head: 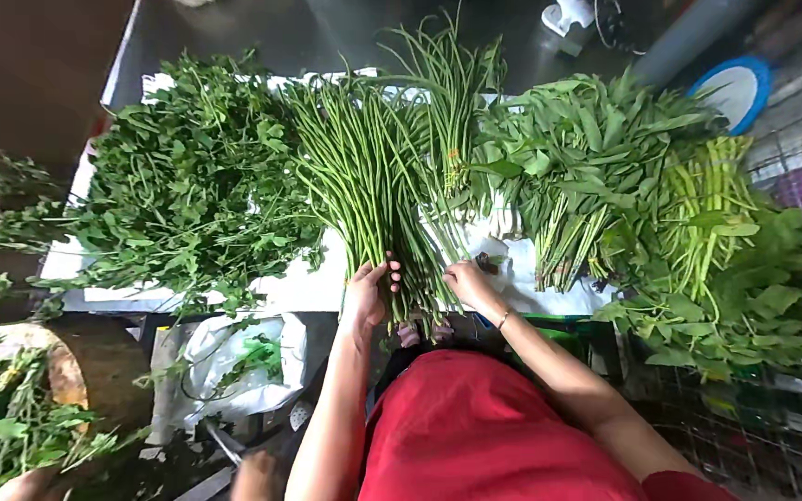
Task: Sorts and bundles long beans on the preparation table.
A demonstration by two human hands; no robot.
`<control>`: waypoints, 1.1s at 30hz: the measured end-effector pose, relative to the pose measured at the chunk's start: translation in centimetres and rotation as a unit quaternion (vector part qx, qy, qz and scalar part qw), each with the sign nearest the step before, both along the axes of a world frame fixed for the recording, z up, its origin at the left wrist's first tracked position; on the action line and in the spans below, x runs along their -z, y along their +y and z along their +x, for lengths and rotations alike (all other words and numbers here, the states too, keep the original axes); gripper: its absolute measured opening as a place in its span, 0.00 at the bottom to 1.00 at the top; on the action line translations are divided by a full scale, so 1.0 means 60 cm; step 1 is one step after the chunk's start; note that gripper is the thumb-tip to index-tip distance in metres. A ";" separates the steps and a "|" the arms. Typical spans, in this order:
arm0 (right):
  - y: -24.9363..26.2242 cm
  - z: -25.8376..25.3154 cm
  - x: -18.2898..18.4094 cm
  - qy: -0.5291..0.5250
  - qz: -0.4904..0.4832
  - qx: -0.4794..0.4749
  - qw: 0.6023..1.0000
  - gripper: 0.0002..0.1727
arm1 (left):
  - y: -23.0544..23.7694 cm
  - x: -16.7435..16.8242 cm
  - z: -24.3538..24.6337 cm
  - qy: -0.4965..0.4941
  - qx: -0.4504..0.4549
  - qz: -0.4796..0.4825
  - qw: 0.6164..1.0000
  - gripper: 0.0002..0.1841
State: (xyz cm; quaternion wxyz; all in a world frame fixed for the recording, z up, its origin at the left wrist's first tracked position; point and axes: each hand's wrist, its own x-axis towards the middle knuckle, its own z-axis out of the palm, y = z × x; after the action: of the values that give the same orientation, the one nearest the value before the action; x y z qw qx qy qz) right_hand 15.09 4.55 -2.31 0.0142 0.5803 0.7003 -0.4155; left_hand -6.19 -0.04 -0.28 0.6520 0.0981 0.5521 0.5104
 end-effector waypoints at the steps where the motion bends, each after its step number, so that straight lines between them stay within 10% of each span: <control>1: 0.009 -0.008 0.013 -0.012 -0.018 0.000 1.000 0.20 | 0.000 -0.002 0.003 0.000 -0.002 -0.003 1.000 0.15; 15: 0.037 -0.031 0.027 0.006 -0.084 0.041 0.996 0.18 | 0.003 -0.005 0.023 -0.005 0.022 0.002 1.000 0.15; 26: 0.022 0.038 -0.072 0.334 -0.203 0.158 0.907 0.11 | 0.019 -0.006 0.109 -0.053 0.042 -0.035 0.997 0.15; 33: 0.014 0.014 -0.057 0.172 -0.103 0.102 0.974 0.17 | 0.031 0.009 0.135 -0.018 0.068 -0.035 0.997 0.16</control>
State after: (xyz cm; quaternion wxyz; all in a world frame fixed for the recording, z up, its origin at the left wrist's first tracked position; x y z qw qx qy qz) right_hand 15.91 5.40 1.13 -0.0894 0.5636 0.5828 -0.5785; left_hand 1.89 1.84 -0.83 0.6980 0.1030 0.5499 0.4470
